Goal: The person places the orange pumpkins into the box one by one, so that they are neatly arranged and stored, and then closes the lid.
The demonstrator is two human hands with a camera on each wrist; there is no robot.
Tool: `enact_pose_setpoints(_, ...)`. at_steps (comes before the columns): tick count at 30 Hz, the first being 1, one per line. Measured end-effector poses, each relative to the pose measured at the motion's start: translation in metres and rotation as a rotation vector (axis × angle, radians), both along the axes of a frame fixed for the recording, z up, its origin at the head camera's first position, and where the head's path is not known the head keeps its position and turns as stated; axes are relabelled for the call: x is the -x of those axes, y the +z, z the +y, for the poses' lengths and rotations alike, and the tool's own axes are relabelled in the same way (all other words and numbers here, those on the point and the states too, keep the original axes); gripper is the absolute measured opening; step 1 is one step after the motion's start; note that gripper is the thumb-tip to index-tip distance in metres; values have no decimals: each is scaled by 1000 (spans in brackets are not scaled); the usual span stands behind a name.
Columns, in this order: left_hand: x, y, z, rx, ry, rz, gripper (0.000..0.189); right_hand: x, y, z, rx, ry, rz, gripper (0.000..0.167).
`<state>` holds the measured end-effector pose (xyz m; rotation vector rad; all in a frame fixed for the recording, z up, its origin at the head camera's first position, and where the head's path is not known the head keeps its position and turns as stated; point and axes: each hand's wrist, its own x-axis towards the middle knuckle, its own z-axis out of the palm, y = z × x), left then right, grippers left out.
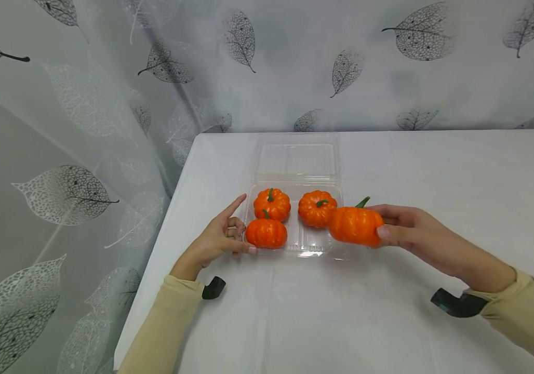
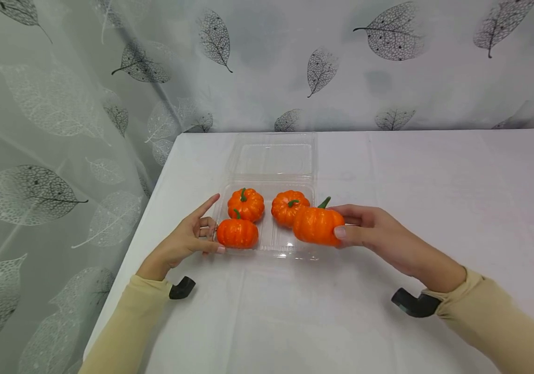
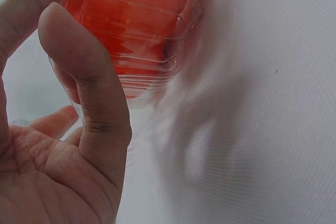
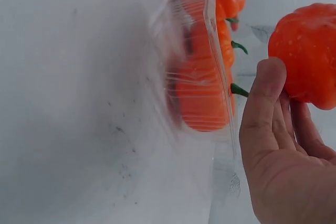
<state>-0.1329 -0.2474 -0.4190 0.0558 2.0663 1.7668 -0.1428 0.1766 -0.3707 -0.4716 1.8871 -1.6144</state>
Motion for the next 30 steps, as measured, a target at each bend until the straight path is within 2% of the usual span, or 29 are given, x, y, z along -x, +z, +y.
enact_pose_setpoints(6,0,0,0,7,3,1,120,1,-2,-13,-44,-44,34,44)
enact_pose_setpoints(12,0,-1,0,13,3,0,120,-3,-4,-28,-113,-66,96,51)
enact_pose_setpoints(22,1,-3,0,12,1,4,120,-7,-6,-47,-358,-92,369,59)
enact_pose_setpoints(30,2,-4,0,6,4,3,120,-13,-14,-56,-480,-112,507,69)
